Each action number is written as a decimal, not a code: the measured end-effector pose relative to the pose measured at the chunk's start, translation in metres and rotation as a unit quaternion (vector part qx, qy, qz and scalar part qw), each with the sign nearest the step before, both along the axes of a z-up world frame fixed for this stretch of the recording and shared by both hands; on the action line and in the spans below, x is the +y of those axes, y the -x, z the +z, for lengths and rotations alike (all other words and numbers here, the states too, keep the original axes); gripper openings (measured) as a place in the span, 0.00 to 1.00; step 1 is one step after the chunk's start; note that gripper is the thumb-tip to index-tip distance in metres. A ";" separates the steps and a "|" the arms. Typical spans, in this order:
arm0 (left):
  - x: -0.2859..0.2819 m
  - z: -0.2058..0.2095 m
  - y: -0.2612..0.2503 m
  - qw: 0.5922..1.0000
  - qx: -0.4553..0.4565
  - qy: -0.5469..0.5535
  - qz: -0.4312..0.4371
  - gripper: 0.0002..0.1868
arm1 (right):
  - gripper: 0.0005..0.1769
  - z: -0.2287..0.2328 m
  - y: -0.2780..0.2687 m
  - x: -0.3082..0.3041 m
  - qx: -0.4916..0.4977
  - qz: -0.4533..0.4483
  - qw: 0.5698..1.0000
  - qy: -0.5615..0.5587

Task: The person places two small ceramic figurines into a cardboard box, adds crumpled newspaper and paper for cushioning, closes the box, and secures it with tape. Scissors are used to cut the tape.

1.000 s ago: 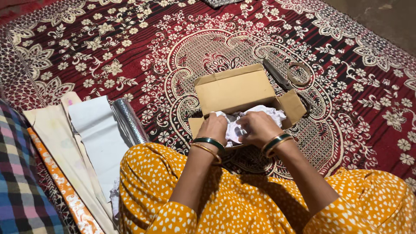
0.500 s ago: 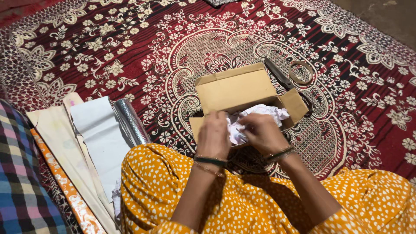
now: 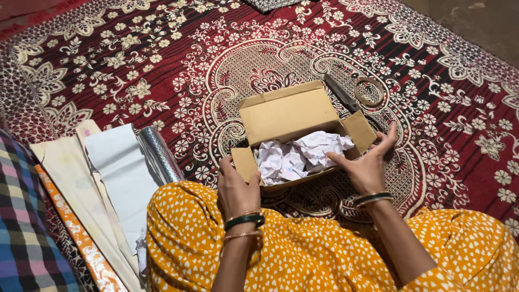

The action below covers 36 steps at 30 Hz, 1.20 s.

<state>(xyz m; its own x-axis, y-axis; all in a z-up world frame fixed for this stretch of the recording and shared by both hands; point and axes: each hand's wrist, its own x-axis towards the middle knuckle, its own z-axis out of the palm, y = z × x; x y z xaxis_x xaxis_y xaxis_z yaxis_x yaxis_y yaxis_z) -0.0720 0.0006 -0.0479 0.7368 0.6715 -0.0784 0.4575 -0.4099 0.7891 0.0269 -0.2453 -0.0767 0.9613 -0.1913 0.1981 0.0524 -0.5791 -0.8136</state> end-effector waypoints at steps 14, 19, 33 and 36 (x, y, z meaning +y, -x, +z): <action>-0.050 0.023 -0.030 0.908 -0.166 -0.362 -0.130 0.28 | 0.57 -0.012 -0.008 -0.001 0.079 0.012 0.988 -0.131; -0.092 0.013 -0.066 0.938 -0.163 -0.134 -0.274 0.18 | 0.49 0.016 0.006 0.004 -0.200 -0.042 0.977 0.060; -0.105 -0.047 -0.121 0.939 -0.027 -0.137 -0.314 0.27 | 0.27 0.011 -0.053 0.008 0.003 0.289 0.884 0.367; -0.110 -0.054 -0.126 0.936 -0.020 -0.160 -0.313 0.24 | 0.26 -0.006 -0.068 0.008 0.007 0.295 0.879 0.374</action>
